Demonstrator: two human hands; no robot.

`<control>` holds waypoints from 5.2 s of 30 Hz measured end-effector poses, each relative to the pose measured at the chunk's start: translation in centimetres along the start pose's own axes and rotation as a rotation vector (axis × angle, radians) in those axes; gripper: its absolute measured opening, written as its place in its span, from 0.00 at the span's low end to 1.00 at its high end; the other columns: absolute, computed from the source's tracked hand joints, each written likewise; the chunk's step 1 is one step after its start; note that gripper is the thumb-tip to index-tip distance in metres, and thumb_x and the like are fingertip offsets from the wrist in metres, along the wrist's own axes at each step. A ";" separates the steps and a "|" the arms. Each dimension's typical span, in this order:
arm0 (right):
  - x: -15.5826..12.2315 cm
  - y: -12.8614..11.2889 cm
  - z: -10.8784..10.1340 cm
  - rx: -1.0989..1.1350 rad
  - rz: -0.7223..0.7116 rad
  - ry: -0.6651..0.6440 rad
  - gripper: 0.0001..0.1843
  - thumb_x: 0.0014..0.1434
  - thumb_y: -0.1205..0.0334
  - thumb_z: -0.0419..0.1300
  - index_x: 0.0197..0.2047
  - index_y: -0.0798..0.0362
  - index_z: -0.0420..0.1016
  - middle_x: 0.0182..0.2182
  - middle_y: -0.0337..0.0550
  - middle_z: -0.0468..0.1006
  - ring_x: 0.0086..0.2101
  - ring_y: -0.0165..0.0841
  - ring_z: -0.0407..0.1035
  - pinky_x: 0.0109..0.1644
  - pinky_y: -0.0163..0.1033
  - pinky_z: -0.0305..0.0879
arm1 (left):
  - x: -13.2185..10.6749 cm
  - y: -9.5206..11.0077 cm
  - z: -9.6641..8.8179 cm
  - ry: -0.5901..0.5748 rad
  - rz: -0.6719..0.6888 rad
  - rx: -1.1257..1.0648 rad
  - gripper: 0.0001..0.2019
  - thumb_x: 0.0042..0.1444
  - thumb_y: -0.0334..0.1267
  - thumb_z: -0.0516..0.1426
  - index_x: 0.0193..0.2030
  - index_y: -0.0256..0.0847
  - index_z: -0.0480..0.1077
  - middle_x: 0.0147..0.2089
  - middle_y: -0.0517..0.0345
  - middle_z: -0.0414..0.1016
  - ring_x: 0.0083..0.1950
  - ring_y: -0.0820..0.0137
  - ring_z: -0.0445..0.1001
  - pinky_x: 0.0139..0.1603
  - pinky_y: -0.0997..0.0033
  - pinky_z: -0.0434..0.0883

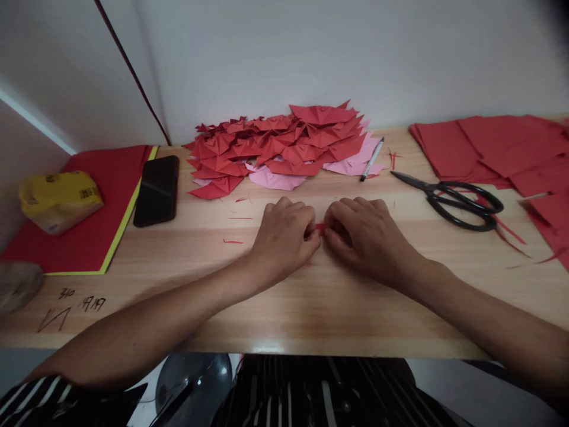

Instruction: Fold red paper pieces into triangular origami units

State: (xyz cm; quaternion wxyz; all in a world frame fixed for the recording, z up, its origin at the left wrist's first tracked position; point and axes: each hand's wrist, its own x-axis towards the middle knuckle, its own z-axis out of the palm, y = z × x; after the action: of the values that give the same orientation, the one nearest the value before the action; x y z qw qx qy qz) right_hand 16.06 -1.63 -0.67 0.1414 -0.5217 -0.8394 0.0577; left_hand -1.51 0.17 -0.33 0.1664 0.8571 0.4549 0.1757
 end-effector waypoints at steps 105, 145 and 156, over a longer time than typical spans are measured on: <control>-0.1 -2.2 0.8 -0.075 0.217 0.074 0.06 0.55 0.65 0.52 0.37 0.53 0.67 0.33 0.44 0.74 0.33 0.37 0.62 0.35 0.40 0.43 | -1.2 -2.6 -1.9 -0.071 0.458 0.446 0.10 0.64 0.37 0.53 0.39 0.42 0.77 0.39 0.56 0.73 0.43 0.65 0.66 0.38 0.66 0.59; -0.2 -2.6 0.7 -0.101 0.249 0.070 0.07 0.59 0.65 0.50 0.38 0.53 0.68 0.36 0.46 0.74 0.35 0.38 0.62 0.35 0.40 0.44 | -1.5 -2.2 -2.2 -0.076 0.515 0.539 0.07 0.62 0.33 0.54 0.40 0.39 0.74 0.38 0.54 0.72 0.41 0.64 0.67 0.40 0.64 0.61; -0.8 -1.0 0.3 0.165 0.153 0.121 0.05 0.59 0.63 0.55 0.35 0.52 0.71 0.33 0.42 0.74 0.36 0.35 0.65 0.41 0.40 0.52 | -1.3 -2.6 -1.9 0.021 0.273 0.123 0.07 0.60 0.29 0.51 0.37 0.37 0.71 0.39 0.53 0.72 0.42 0.66 0.69 0.43 0.66 0.66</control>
State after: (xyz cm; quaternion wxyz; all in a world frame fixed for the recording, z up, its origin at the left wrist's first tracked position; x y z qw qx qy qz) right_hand 15.48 -2.80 -0.85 0.2291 -0.5734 -0.7795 0.1056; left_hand -4.88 0.68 0.00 0.0837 0.9176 0.3458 0.1774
